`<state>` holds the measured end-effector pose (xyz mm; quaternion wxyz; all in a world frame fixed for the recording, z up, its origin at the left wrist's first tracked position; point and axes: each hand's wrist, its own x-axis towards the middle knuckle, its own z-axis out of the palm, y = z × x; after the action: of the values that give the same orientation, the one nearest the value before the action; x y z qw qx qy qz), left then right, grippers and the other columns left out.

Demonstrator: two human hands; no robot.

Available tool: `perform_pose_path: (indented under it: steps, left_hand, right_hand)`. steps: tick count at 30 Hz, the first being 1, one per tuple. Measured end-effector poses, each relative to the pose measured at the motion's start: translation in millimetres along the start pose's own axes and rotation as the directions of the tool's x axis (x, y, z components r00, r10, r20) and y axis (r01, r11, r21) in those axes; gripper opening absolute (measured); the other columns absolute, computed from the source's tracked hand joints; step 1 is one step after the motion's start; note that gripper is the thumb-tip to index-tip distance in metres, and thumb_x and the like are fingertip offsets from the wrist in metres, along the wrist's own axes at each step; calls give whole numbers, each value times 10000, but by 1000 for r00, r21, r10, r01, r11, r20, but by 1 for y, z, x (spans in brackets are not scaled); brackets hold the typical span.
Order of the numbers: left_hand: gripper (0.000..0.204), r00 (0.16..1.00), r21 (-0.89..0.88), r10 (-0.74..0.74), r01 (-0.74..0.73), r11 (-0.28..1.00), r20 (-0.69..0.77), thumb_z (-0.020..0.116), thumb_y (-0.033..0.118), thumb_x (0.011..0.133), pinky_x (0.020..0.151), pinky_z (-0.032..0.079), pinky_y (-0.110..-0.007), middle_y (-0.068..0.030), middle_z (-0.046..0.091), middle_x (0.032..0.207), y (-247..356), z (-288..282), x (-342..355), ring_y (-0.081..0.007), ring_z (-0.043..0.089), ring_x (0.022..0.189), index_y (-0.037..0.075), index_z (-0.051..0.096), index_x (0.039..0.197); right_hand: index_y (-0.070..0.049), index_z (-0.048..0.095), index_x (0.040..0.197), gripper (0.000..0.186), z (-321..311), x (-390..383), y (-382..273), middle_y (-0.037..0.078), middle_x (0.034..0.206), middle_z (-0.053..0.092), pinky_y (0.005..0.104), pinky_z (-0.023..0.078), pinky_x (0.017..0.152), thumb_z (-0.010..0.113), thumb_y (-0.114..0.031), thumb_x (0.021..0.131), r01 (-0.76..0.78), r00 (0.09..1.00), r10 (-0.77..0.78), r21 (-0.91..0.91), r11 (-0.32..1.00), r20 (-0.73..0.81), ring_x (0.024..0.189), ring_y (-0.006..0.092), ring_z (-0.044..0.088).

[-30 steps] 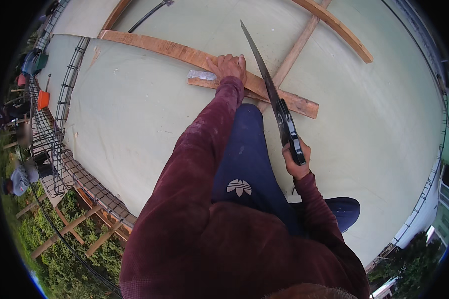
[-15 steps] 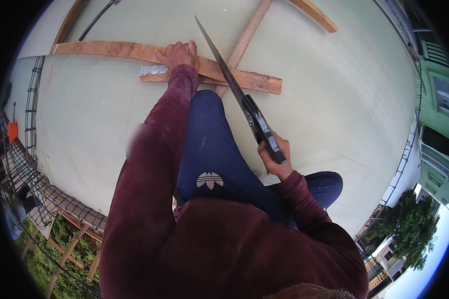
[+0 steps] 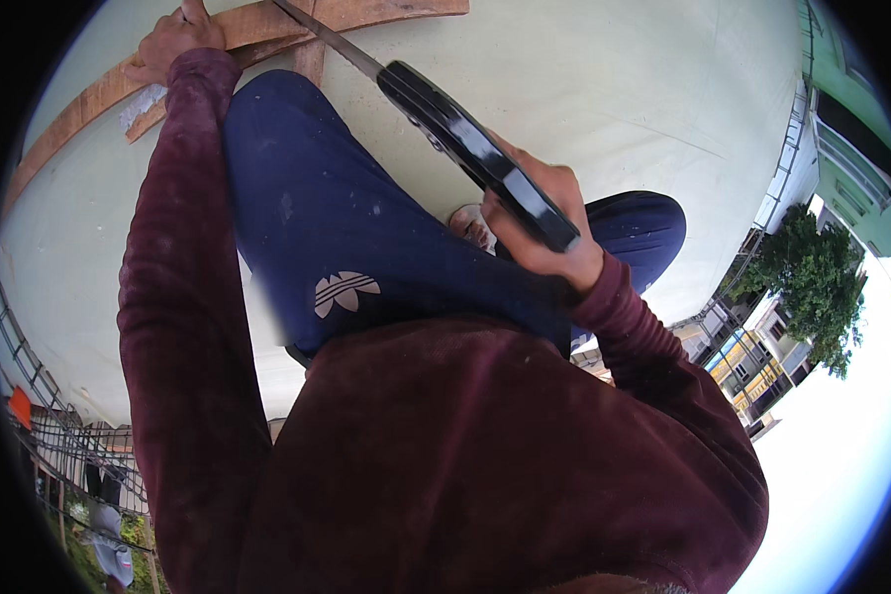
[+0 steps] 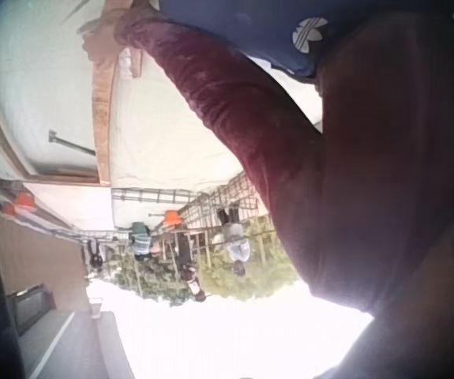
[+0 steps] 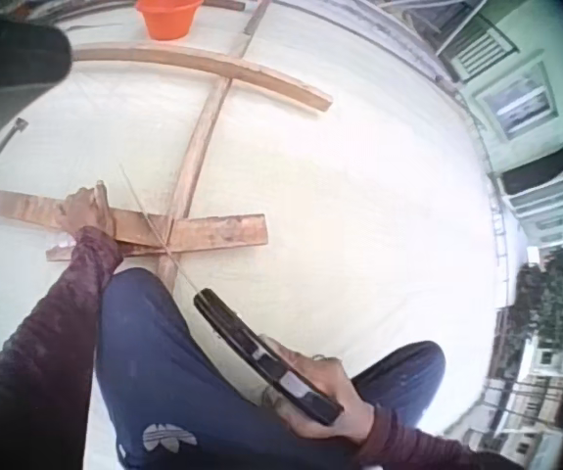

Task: The person arranges wooden planks on a rooftop and uses a hand saw to cut a plank to size. The person positions the wood, saws through it, and sets the cut piece aside.

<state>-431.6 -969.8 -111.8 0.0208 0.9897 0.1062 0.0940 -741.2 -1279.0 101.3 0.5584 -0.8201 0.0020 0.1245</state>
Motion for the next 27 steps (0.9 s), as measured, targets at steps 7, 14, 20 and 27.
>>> perform_pose_path:
  steps: [7, 14, 20, 27]
  left_hand:
    - [401, 998, -143, -58, 60, 988, 15, 522, 463, 962, 1159, 104, -652, -37, 721, 940, 7, -18, -10, -268, 607, 1044, 183, 782, 841]
    - [445, 998, -163, -37, 30, 986, -41, 499, 457, 982, 1173, 102, -629, -17, 711, 909, 5, -33, -20, -247, 583, 1056, 148, 778, 825]
    - [427, 1000, -160, -23, 25, 987, 15, 492, 439, 993, 1179, 84, -620, -10, 703, 908, 19, -31, -6, -236, 571, 1072, 169, 781, 833]
    - [442, 999, -223, -48, 44, 974, -11, 490, 427, 1000, 1192, 67, -603, -11, 689, 945, 6, -37, -18, -237, 558, 1094, 133, 775, 834]
  right_hand:
    - [37, 513, 1411, 621, 33, 44, 1, 13, 651, 545, 236, 461, 583, 571, 5, 794, -27, 996, 37, 117, 993, -83, 572, 59, 492]
    - [56, 615, 1247, 508, -22, -63, -56, 68, 775, 664, 262, 518, 707, 589, -2, 743, -258, 966, 259, 35, 966, -14, 683, 134, 643]
    - [6, 604, 859, 50, 57, 72, 21, 40, 699, 567, 268, 438, 604, 614, 2, 810, 53, 988, -26, 179, 982, -149, 625, 99, 505]
    - [17, 509, 1435, 633, -23, -84, -56, 4, 762, 628, 192, 461, 615, 569, 41, 805, -249, 968, 250, 22, 968, -8, 621, 30, 552]
